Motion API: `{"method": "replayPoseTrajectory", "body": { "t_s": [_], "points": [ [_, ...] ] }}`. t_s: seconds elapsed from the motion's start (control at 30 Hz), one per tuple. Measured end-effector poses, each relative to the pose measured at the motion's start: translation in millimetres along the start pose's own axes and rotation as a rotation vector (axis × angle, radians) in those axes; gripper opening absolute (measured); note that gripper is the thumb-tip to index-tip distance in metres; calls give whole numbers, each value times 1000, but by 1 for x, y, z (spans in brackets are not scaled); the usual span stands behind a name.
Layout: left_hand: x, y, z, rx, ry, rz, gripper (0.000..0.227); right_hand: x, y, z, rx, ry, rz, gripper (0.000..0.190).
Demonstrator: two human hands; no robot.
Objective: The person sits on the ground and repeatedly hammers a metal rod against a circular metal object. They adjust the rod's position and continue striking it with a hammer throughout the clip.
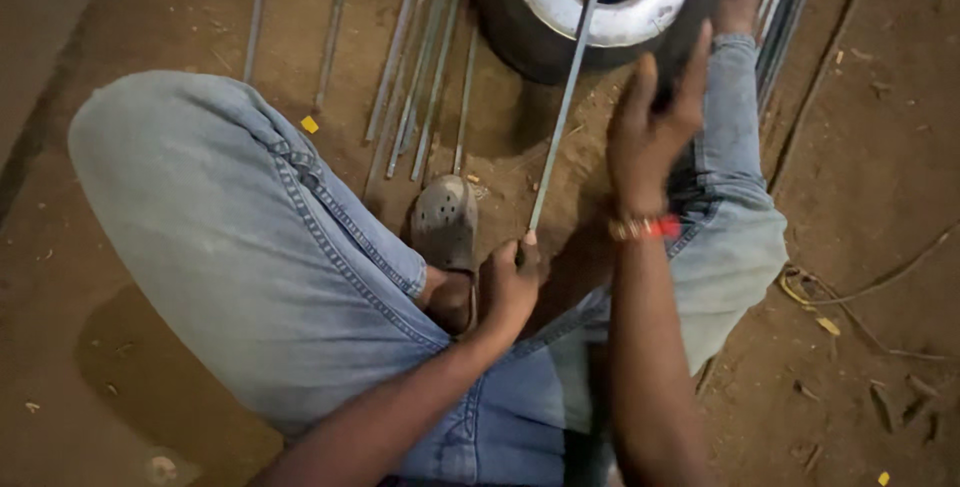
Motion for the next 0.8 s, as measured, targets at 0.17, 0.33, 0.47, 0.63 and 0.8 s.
{"method": "replayPoseTrajectory", "body": {
  "t_s": [0.17,0.33,0.47,0.63,0.8],
  "points": [
    [-7,12,-10,18,106,54,48,28,38,24,-169,-244,124,49],
    [-15,3,-6,72,137,-19,48,41,41,22,46,-43,4,49],
    [-27,-7,-6,61,193,32,46,42,59,44,-148,-188,199,48],
    [-15,11,-10,50,209,111,45,51,65,32,-124,-262,93,48],
    [-6,42,-29,-244,-22,58,41,-35,3,-18,-159,-230,69,50]
  ]
}}
Point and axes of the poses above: each hand's wrist, its own x-axis towards the middle knuckle, its own z-axis out of the palm, y = z × x, the point moved 3 cm from there along x, towards the middle knuckle, and after that the axes turned 13 degrees about -z, right-handed, at the moved point
